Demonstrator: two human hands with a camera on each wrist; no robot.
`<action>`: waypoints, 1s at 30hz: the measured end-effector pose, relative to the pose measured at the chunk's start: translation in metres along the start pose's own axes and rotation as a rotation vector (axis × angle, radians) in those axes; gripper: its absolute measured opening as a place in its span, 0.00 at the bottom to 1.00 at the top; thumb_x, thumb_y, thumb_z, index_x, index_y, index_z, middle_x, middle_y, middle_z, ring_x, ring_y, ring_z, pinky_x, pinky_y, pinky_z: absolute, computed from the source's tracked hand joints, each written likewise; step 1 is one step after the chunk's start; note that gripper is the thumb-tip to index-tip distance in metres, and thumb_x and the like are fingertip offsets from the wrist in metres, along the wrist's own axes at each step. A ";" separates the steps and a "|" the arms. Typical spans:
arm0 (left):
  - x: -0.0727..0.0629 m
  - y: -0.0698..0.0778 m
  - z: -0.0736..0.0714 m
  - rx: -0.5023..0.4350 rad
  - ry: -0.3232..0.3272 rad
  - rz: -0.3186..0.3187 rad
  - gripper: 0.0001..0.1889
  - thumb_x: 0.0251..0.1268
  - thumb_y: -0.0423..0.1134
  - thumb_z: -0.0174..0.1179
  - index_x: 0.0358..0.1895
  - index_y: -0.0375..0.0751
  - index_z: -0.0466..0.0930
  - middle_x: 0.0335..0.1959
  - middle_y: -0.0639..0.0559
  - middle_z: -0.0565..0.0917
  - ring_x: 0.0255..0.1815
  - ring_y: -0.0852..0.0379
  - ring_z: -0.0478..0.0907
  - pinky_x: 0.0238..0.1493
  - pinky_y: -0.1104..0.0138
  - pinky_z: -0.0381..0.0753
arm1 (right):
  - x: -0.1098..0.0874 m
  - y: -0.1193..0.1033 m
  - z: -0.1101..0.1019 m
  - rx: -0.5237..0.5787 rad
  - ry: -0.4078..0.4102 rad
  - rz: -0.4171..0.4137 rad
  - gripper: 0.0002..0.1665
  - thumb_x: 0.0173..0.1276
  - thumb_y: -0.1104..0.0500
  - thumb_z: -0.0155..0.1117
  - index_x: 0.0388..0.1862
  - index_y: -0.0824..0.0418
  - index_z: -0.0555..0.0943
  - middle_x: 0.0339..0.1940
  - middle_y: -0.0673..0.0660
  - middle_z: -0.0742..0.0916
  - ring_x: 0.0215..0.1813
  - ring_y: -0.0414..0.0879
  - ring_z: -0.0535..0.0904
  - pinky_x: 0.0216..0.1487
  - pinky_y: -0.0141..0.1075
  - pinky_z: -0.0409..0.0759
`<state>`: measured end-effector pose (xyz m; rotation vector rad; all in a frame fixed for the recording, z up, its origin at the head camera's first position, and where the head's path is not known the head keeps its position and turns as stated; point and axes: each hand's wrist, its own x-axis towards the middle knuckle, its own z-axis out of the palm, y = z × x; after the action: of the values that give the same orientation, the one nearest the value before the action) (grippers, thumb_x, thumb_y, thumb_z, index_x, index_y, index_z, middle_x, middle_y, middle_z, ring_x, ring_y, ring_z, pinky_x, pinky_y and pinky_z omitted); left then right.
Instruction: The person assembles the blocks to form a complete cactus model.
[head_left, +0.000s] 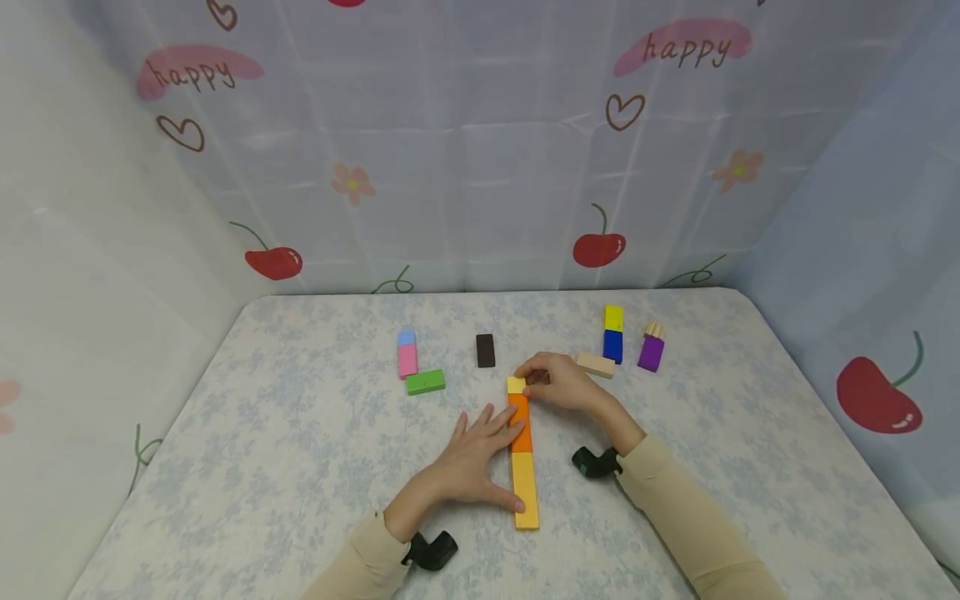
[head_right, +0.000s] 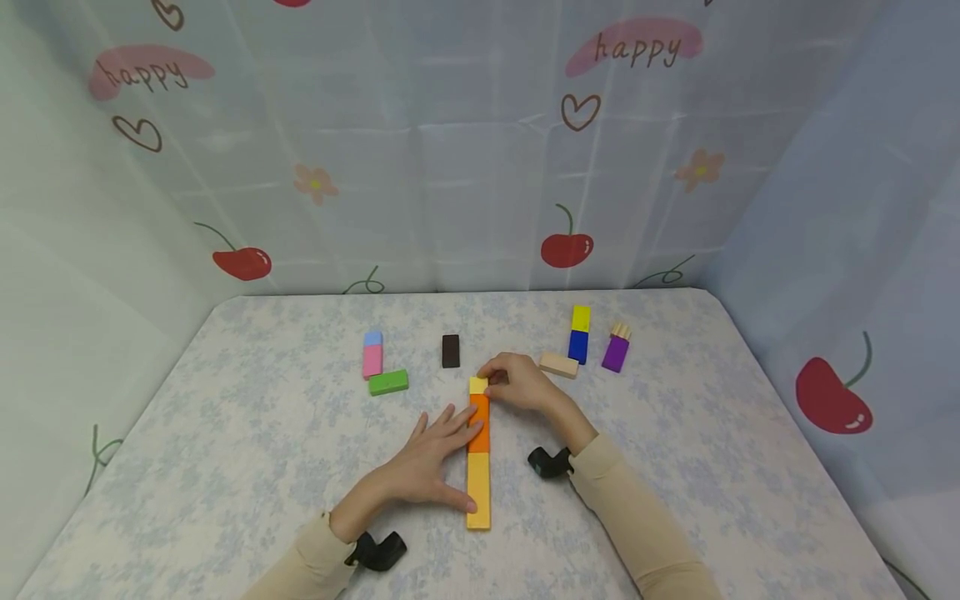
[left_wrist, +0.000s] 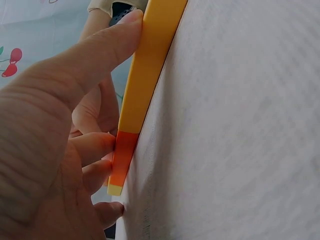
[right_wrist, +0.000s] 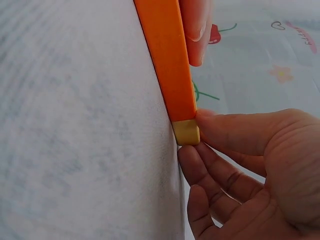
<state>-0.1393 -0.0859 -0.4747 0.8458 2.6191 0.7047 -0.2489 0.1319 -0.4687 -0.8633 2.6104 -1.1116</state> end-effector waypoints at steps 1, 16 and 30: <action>0.000 0.000 0.000 0.000 -0.001 -0.001 0.58 0.41 0.68 0.72 0.77 0.52 0.56 0.81 0.56 0.46 0.81 0.43 0.38 0.74 0.35 0.34 | 0.000 0.000 0.000 -0.002 0.000 -0.004 0.14 0.65 0.63 0.67 0.50 0.62 0.84 0.44 0.57 0.86 0.43 0.46 0.81 0.49 0.42 0.83; -0.001 0.001 -0.001 -0.009 -0.001 0.003 0.57 0.42 0.67 0.73 0.77 0.51 0.56 0.81 0.55 0.46 0.81 0.42 0.38 0.73 0.35 0.34 | 0.001 0.002 0.001 -0.009 -0.008 -0.011 0.14 0.66 0.63 0.67 0.50 0.62 0.84 0.44 0.56 0.85 0.43 0.46 0.81 0.51 0.43 0.83; -0.001 0.001 -0.001 -0.007 -0.001 -0.004 0.57 0.42 0.67 0.72 0.77 0.51 0.56 0.81 0.55 0.47 0.81 0.42 0.38 0.73 0.35 0.34 | -0.019 -0.005 -0.009 0.004 0.097 0.023 0.18 0.64 0.63 0.69 0.54 0.64 0.82 0.48 0.60 0.86 0.46 0.51 0.82 0.50 0.46 0.83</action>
<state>-0.1388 -0.0861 -0.4731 0.8389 2.6150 0.7114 -0.2342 0.1458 -0.4606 -0.7953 2.6877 -1.1803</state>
